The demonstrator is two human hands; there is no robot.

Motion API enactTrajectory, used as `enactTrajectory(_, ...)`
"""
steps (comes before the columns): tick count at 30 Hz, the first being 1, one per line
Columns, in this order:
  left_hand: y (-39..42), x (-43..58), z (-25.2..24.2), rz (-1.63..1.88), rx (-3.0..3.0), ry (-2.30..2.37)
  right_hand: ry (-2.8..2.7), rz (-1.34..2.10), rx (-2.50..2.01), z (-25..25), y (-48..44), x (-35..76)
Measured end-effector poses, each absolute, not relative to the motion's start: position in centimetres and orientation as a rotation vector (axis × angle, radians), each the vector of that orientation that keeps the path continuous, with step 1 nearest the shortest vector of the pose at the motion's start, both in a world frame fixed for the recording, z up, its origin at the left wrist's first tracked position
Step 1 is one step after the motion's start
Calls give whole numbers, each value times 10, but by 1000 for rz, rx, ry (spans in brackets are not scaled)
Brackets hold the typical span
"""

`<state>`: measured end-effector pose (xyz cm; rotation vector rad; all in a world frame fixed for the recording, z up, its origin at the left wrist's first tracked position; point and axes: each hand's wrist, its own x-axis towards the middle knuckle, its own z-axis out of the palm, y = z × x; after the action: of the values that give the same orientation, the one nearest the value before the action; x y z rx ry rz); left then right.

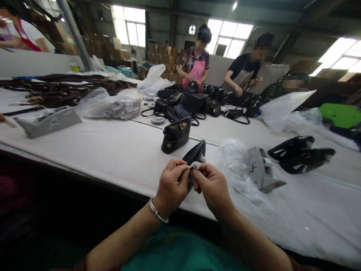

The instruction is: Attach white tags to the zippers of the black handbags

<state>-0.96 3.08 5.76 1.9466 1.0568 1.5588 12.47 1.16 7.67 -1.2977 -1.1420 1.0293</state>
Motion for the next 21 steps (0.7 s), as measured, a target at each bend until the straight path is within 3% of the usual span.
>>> enactTrajectory(14,35,-12,60,1513,1905,1015,-1653,896,-1190,90,24,154)
enactTrajectory(21,27,-10,66,1498,1978,962,-1789,434,-1269,95,21,146)
